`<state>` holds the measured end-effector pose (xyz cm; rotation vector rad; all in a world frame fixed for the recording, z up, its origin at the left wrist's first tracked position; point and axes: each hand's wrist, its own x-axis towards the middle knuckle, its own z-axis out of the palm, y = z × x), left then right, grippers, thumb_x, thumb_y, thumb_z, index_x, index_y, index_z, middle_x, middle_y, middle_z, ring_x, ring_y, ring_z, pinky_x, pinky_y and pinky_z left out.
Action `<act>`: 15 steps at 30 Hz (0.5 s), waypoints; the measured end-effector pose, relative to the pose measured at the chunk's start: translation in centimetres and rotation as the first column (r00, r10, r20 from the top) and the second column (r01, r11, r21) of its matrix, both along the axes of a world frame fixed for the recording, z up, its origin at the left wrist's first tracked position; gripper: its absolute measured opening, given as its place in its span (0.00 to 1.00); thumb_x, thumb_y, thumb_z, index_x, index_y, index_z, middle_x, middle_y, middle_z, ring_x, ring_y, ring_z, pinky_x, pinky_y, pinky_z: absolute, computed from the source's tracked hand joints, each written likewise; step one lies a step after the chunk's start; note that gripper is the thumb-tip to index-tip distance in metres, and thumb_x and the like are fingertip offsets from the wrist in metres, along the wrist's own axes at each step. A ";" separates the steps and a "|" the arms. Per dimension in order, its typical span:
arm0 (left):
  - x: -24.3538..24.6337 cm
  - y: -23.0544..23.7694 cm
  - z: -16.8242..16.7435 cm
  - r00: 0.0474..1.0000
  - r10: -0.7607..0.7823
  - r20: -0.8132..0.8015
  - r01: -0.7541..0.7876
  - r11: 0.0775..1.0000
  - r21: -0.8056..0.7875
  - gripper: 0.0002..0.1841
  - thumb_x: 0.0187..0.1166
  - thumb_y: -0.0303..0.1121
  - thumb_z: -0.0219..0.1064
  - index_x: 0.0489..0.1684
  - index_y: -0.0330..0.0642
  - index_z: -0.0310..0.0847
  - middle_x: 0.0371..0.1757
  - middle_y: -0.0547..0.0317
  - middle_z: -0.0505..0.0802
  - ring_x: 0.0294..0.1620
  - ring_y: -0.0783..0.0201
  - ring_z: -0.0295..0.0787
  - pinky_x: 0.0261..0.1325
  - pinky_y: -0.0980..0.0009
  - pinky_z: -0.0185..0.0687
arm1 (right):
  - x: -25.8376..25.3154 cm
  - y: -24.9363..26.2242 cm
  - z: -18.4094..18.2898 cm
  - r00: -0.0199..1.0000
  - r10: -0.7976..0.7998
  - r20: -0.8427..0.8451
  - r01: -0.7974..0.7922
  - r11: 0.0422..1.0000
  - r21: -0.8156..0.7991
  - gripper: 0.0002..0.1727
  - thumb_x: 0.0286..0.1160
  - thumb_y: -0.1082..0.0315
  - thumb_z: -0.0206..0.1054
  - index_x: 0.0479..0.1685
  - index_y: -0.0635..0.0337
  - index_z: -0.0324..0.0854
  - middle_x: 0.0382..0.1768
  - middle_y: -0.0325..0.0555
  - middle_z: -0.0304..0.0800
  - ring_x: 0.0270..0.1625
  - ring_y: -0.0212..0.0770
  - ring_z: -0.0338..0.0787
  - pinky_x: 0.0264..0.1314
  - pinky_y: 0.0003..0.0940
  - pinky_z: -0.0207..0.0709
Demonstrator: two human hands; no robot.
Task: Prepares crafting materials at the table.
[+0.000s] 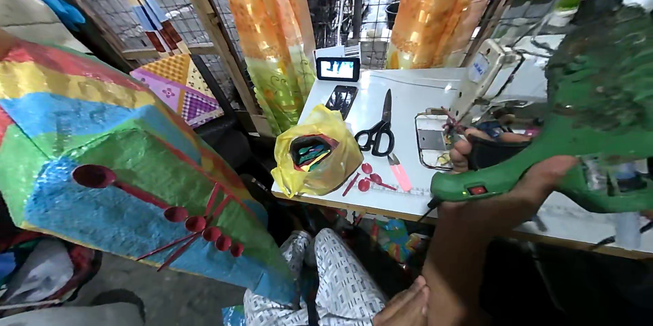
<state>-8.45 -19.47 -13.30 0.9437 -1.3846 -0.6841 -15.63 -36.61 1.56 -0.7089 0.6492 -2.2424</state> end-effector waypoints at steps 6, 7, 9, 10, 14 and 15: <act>0.7 -0.7 2.8 0.945 0.110 -0.307 -0.010 0.951 0.310 0.18 0.66 0.12 0.72 0.57 0.21 0.82 0.42 0.57 0.99 0.43 0.75 0.96 0.54 0.75 0.90 | 0.5 0.6 -0.6 0.998 0.044 -0.039 -0.046 0.998 -0.053 0.23 0.91 0.45 0.45 0.48 0.47 0.82 0.39 0.37 0.98 0.40 0.35 0.98 0.42 0.29 0.92; 0.8 -0.7 3.0 0.949 0.134 -0.284 -0.043 0.951 0.306 0.18 0.65 0.13 0.74 0.55 0.22 0.82 0.41 0.57 0.99 0.41 0.75 0.96 0.52 0.76 0.91 | 0.6 0.5 -0.8 0.998 0.043 -0.048 -0.047 0.997 -0.068 0.22 0.89 0.43 0.49 0.48 0.46 0.82 0.40 0.37 0.98 0.41 0.36 0.98 0.43 0.29 0.92; 0.9 -0.6 2.8 0.975 0.152 -0.162 -0.118 0.971 0.206 0.14 0.66 0.15 0.76 0.49 0.20 0.84 0.41 0.52 0.99 0.42 0.74 0.96 0.52 0.76 0.91 | 0.7 0.4 -1.1 0.997 0.025 -0.077 -0.034 0.993 -0.110 0.22 0.84 0.40 0.58 0.51 0.48 0.81 0.42 0.38 0.98 0.42 0.38 0.98 0.45 0.31 0.93; 1.0 -0.5 2.5 0.984 0.157 -0.082 -0.145 0.980 0.134 0.12 0.68 0.17 0.76 0.46 0.20 0.85 0.41 0.49 0.98 0.42 0.73 0.97 0.52 0.77 0.91 | 0.8 0.4 -1.3 0.996 0.010 -0.093 -0.022 0.992 -0.123 0.22 0.83 0.40 0.60 0.53 0.48 0.81 0.42 0.38 0.98 0.43 0.38 0.98 0.45 0.32 0.93; 1.6 -0.5 1.7 0.967 0.216 0.136 -0.207 0.975 -0.077 0.06 0.73 0.22 0.75 0.38 0.26 0.88 0.34 0.47 0.97 0.37 0.71 0.97 0.49 0.78 0.90 | 1.2 0.5 -1.3 0.992 -0.047 -0.118 0.032 0.992 -0.124 0.19 0.84 0.45 0.61 0.55 0.51 0.78 0.44 0.38 0.98 0.44 0.39 0.98 0.48 0.34 0.94; 1.7 -0.5 1.6 0.960 0.228 0.165 -0.212 0.971 -0.108 0.05 0.73 0.23 0.75 0.37 0.27 0.88 0.33 0.47 0.97 0.36 0.70 0.96 0.48 0.78 0.90 | 1.3 0.5 -1.3 0.992 -0.057 -0.114 0.043 0.992 -0.122 0.19 0.84 0.46 0.62 0.55 0.51 0.78 0.43 0.38 0.98 0.44 0.39 0.99 0.47 0.34 0.94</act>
